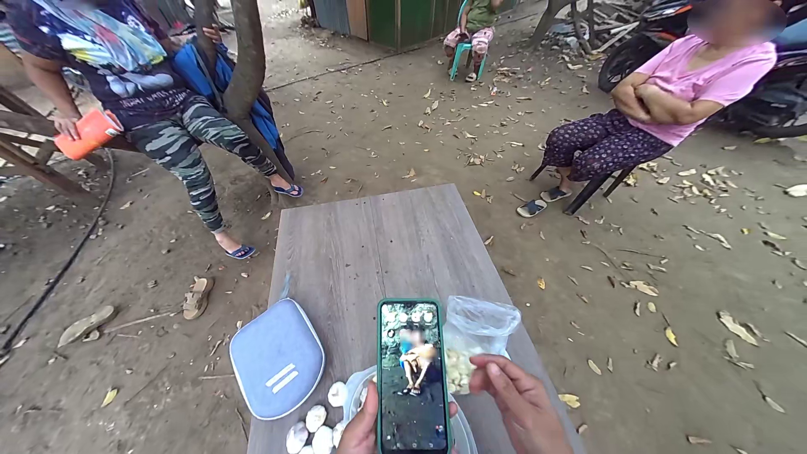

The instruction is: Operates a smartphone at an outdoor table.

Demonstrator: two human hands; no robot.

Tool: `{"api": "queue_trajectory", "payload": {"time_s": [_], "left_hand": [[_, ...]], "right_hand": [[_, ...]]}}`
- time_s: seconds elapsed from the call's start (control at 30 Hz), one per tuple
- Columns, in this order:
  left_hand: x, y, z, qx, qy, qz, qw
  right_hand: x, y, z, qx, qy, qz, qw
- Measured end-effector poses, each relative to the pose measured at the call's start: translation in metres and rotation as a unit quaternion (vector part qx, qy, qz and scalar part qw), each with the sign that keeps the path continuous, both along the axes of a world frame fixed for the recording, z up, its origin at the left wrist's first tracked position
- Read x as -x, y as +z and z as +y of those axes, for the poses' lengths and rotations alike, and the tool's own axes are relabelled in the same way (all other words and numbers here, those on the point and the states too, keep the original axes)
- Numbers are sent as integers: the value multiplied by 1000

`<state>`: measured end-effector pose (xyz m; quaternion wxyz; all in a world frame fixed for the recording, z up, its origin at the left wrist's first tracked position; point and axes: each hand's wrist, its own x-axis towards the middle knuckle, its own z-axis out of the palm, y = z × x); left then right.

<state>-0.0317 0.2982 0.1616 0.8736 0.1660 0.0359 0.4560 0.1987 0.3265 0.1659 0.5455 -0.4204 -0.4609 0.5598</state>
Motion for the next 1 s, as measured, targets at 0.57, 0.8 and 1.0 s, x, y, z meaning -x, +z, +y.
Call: {"api": "queue_trajectory", "payload": {"time_s": [0.57, 0.8, 1.0], "left_hand": [[-3, -93, 25, -104, 77, 163, 978], [4, -144, -6, -134, 78, 125, 980], [18, -165, -33, -140, 70, 125, 980]], "right_hand": [[12, -86, -1, -146, 148, -74, 975], [36, -140, -40, -178, 124, -23, 976], [57, -164, -70, -192, 71, -17, 979]]}}
